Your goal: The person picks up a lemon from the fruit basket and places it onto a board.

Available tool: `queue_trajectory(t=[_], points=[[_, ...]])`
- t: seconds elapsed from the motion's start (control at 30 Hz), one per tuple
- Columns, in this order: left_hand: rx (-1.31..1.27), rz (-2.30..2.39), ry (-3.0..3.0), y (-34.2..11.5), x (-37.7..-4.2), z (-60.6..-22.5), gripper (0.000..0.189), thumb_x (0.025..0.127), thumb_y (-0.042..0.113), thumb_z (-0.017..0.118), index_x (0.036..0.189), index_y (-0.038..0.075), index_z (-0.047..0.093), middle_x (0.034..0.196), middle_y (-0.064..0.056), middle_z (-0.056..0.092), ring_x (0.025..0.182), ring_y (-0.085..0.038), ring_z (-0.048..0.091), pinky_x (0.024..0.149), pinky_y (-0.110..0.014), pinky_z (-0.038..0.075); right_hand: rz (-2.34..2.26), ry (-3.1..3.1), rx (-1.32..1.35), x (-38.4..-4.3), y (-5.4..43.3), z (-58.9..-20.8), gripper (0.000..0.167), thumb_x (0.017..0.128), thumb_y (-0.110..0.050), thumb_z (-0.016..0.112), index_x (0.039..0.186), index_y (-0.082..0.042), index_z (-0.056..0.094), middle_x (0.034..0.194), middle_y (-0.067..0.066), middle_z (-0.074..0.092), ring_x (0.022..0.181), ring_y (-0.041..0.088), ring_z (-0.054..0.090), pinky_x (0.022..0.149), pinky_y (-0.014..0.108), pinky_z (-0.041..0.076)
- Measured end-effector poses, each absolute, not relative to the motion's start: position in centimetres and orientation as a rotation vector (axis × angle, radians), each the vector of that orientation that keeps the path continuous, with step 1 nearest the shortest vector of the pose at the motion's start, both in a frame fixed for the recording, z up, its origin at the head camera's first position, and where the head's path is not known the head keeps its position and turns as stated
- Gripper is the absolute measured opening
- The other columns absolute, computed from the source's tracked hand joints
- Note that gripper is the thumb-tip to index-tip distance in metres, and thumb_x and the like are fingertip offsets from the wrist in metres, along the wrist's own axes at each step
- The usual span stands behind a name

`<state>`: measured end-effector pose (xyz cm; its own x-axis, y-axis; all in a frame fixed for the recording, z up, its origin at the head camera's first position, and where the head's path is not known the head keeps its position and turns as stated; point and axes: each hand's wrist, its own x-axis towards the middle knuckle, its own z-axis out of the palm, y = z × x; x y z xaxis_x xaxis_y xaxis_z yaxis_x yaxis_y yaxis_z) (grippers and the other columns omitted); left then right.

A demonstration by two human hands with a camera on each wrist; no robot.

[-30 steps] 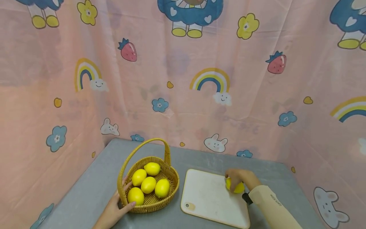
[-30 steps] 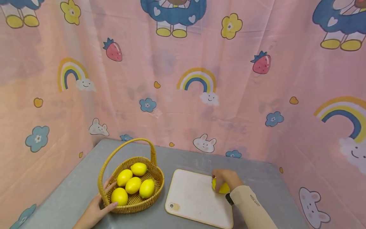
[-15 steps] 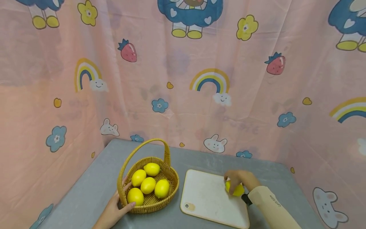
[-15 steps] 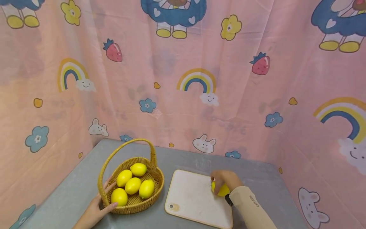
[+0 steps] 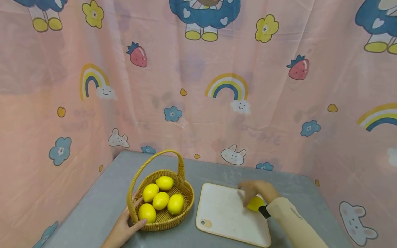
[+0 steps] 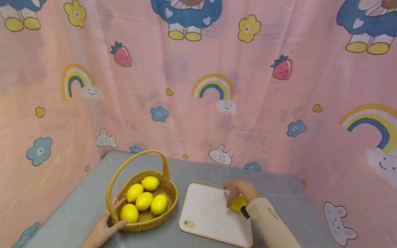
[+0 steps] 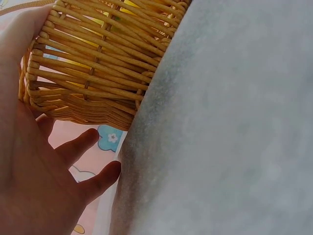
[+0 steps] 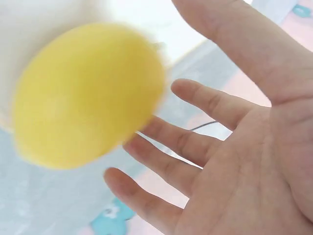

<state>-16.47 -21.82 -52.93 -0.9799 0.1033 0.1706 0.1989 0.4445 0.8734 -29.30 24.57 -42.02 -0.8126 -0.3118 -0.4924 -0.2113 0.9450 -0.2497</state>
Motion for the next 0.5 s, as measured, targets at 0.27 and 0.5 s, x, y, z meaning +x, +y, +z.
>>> queue_trajectory(t=[0.27,0.5], points=[[-0.275,-1.566,-2.588,-22.1,-16.4,-53.0,0.073,0.092,0.031,0.073,0.154,0.01,0.039,0.166,-0.014,0.012,0.146,-0.051,0.011,0.103,-0.078,0.022,-0.271,2.571,-0.66,-29.5,18.6,-38.8,0.062,0.08,-0.011,0.084,0.135,-0.001,0.056,0.143,0.022,0.049,0.134,0.042,0.042,0.108,0.057,0.037],[-0.304,-1.549,-2.574,-22.0,-16.6,-53.2,0.073,0.092,0.03,0.073,0.153,0.008,0.04,0.165,-0.016,0.012,0.146,-0.051,0.012,0.103,-0.078,0.02,-0.328,2.454,-1.052,-29.6,12.1,-36.7,0.026,0.081,0.0,0.079,0.105,-0.002,0.071,0.099,0.012,0.068,0.092,0.023,0.063,0.079,0.031,0.054]])
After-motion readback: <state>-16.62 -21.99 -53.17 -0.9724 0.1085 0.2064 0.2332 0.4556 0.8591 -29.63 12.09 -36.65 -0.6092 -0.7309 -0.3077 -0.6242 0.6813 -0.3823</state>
